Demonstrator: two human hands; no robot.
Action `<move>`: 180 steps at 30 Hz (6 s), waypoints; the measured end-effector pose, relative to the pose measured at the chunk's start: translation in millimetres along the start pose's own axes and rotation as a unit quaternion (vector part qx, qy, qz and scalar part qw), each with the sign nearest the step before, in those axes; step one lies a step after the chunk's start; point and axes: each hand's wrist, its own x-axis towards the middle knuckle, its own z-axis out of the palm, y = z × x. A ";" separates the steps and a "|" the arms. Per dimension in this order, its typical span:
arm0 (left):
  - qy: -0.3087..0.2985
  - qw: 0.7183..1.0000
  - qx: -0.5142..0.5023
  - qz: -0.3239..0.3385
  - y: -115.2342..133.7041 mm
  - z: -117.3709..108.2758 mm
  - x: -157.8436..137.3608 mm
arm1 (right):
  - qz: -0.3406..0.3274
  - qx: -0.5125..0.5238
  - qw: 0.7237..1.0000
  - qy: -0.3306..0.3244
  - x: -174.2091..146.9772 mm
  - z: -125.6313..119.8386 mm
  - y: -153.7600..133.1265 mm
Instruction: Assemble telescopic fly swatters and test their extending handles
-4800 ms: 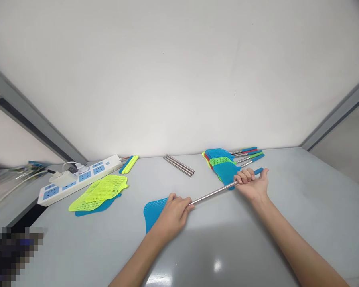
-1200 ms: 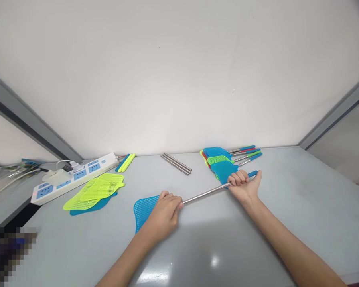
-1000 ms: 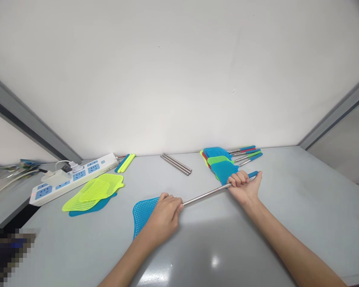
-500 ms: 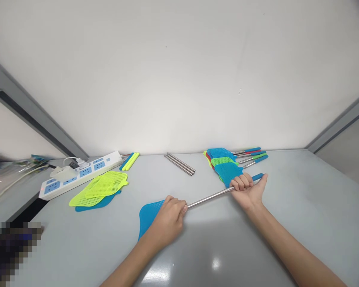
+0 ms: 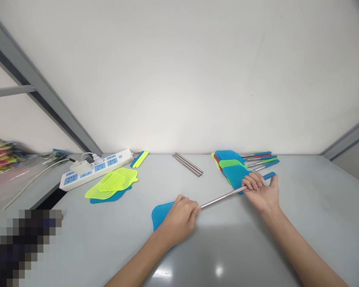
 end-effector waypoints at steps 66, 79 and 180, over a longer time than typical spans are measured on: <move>0.065 0.997 0.032 0.003 0.6 -1.0 2.1 | 0.087 -0.067 0.986 0.125 1.9 12.7 1.0; 0.035 0.998 0.044 0.036 14.3 18.4 -8.6 | -0.027 -0.090 0.979 0.179 -3.5 -19.8 24.7; -0.056 0.997 -0.028 -0.050 16.6 11.3 -8.1 | 0.072 -0.048 0.988 0.125 -45.9 7.0 84.9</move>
